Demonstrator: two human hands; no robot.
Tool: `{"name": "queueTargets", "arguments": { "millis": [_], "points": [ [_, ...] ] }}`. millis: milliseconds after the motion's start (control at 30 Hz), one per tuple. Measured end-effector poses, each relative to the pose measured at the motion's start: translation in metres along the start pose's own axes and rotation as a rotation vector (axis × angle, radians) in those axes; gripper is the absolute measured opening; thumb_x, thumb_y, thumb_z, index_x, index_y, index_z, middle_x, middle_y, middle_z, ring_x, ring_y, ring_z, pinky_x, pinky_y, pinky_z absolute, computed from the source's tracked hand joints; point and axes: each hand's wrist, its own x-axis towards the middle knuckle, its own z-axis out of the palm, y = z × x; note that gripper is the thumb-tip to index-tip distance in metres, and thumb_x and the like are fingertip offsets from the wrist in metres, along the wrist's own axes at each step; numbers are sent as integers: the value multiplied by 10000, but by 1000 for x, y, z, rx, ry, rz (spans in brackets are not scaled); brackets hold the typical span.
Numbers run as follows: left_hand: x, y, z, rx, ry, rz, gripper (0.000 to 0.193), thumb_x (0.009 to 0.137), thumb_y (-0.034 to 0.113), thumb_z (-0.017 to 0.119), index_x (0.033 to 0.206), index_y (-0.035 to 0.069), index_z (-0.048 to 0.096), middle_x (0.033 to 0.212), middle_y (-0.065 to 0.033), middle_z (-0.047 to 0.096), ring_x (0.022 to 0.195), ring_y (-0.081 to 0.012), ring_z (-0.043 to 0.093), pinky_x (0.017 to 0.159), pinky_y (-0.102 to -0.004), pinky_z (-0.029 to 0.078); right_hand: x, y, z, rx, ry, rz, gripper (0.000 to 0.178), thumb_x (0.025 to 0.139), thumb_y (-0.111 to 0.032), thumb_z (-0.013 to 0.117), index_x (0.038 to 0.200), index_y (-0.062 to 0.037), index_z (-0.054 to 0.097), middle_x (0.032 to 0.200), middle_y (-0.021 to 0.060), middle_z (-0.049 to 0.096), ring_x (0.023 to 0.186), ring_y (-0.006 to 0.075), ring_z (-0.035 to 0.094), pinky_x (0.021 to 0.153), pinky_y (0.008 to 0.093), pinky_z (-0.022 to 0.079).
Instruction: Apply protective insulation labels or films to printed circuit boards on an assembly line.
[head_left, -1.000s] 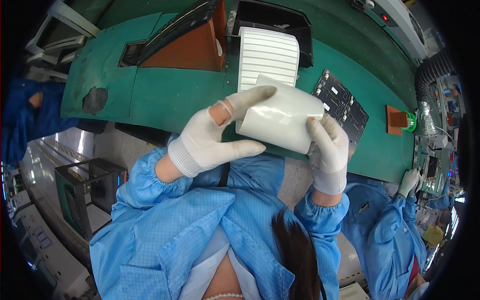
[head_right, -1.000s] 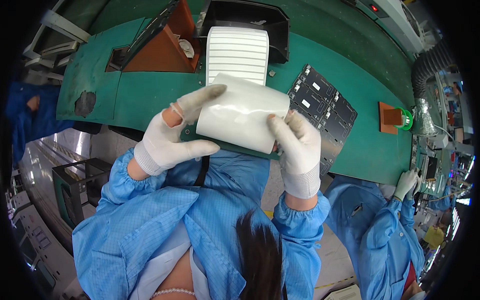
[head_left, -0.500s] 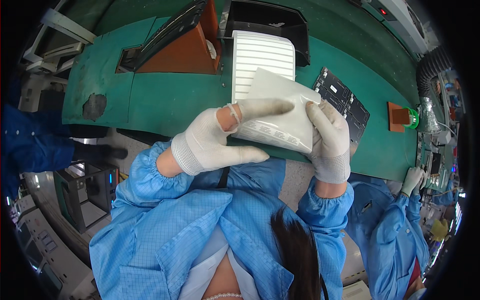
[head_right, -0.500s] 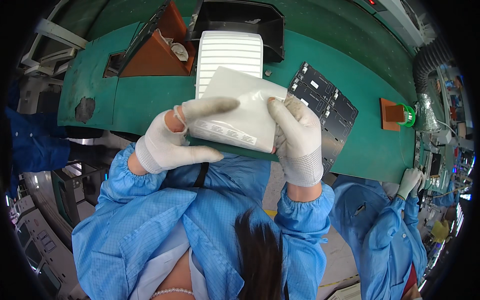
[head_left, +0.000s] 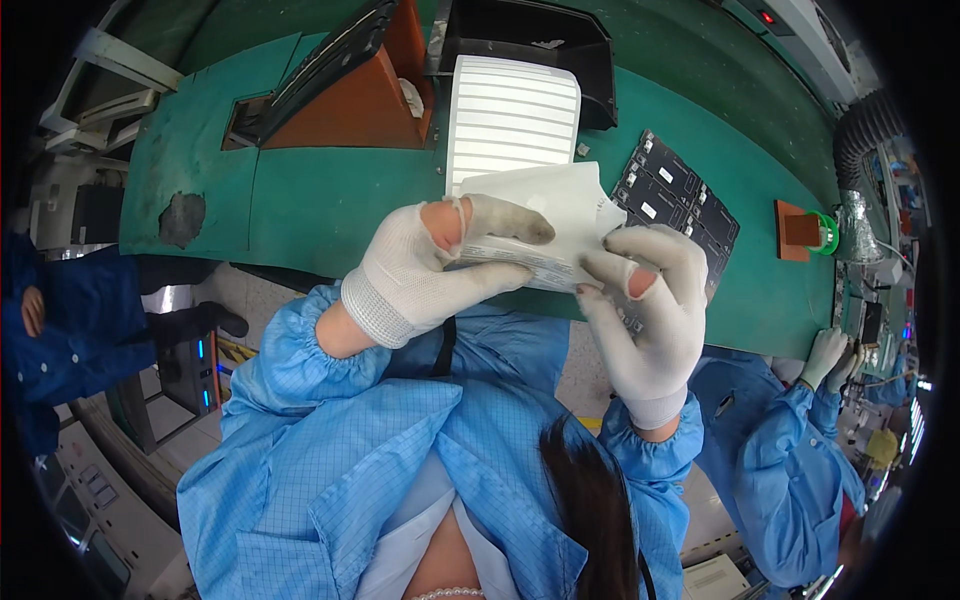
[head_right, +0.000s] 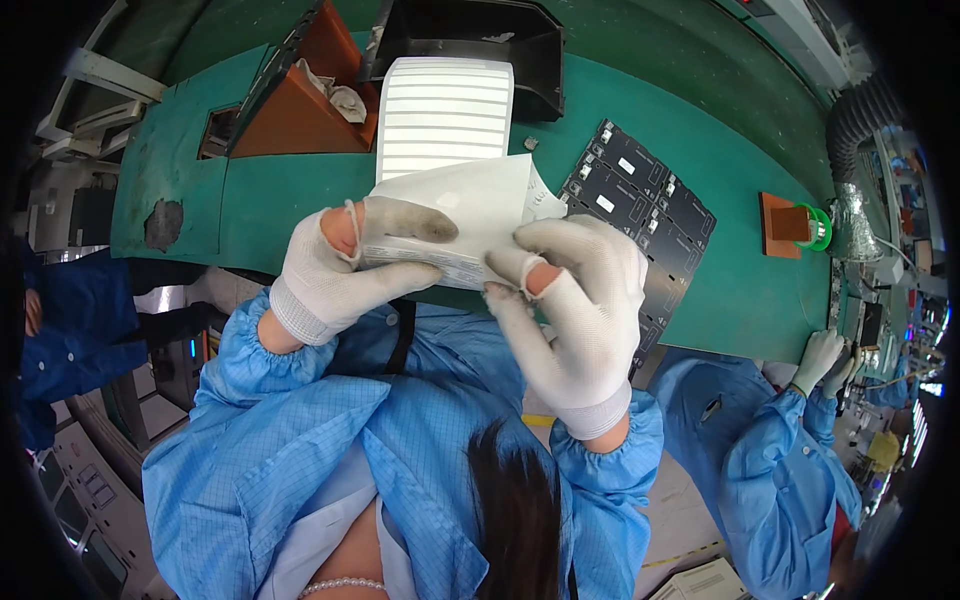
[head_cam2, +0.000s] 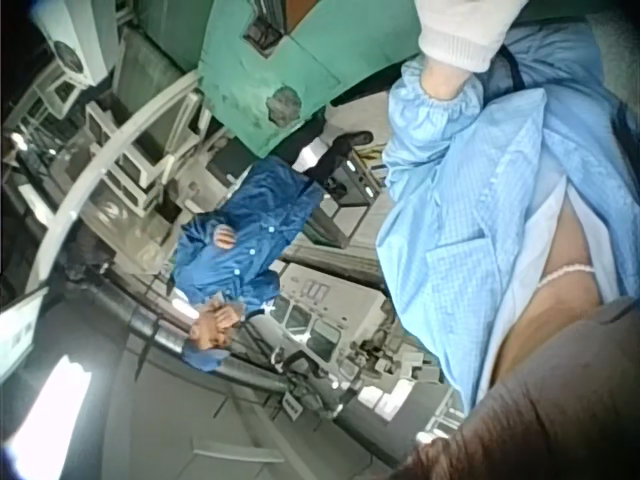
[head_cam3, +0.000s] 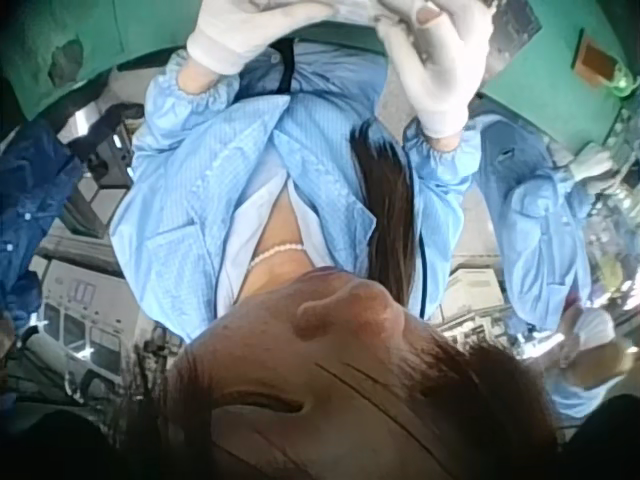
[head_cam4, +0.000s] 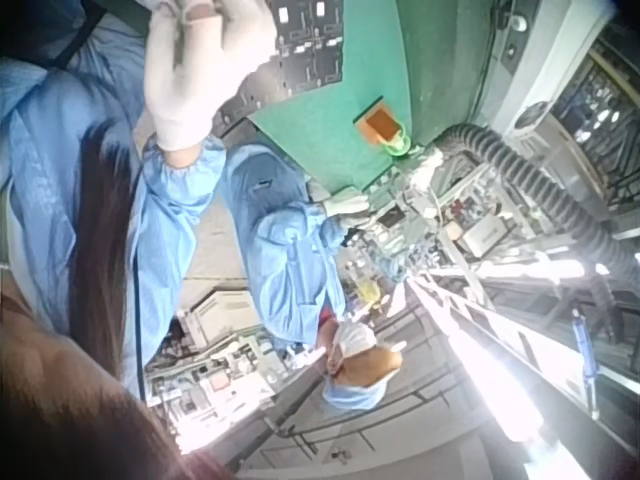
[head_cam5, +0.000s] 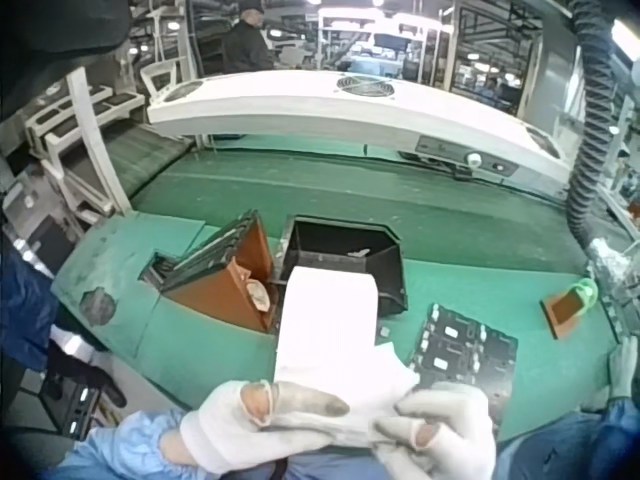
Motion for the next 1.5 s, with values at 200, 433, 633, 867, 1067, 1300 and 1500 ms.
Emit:
{"name": "queueTargets", "arguments": {
  "millis": [200,433,633,867,1067,1300,1500],
  "points": [
    [1,2,-1,117,-17,-8,322,824,64,774,1129,-7,696,1103,-107,714,983,-182,691,871,-290,554,1,1,2,-52,-30,-21,277,656,-23,789,914,-67,700,991,69,634,961,290,571,840,394,441],
    [0,2,-1,122,-28,-33,317,831,56,769,1131,-13,695,1101,-106,716,989,-174,689,869,-284,553,1,1,5,-88,-21,-42,263,653,-38,799,888,-67,684,973,75,642,980,308,577,854,410,441],
    [0,3,-1,94,-38,-80,336,830,48,768,1150,-16,686,1101,-110,716,998,-173,686,877,-288,551,-1,-2,7,-162,-3,-84,260,648,-42,797,873,-80,673,987,72,650,999,316,584,866,428,441],
    [0,-3,2,13,1,-9,286,847,81,740,1122,21,689,1094,-92,719,973,-178,694,870,-282,552,-7,-1,-7,-52,-4,37,189,713,13,728,870,-47,641,1029,106,631,991,273,582,866,375,448],
    [-13,-1,-9,-16,149,-110,346,804,33,777,1137,2,688,1052,-107,732,945,-178,698,853,-297,557,-53,31,-29,251,-32,665,44,825,10,647,855,32,624,1070,130,578,908,201,570,822,307,473],
    [-15,-2,-11,65,178,-139,381,773,-3,802,1136,-7,684,1035,-98,730,932,-158,686,826,-290,550,-72,51,-6,111,-152,603,79,812,-35,673,829,33,638,1099,135,582,966,236,554,857,332,459],
    [-17,-4,-8,55,205,-143,380,775,18,808,1133,-5,683,1034,-97,729,934,-158,685,829,-291,549,-74,58,5,30,-163,558,95,782,-60,697,806,15,644,1057,120,615,976,260,539,887,365,437]
  ]
}}
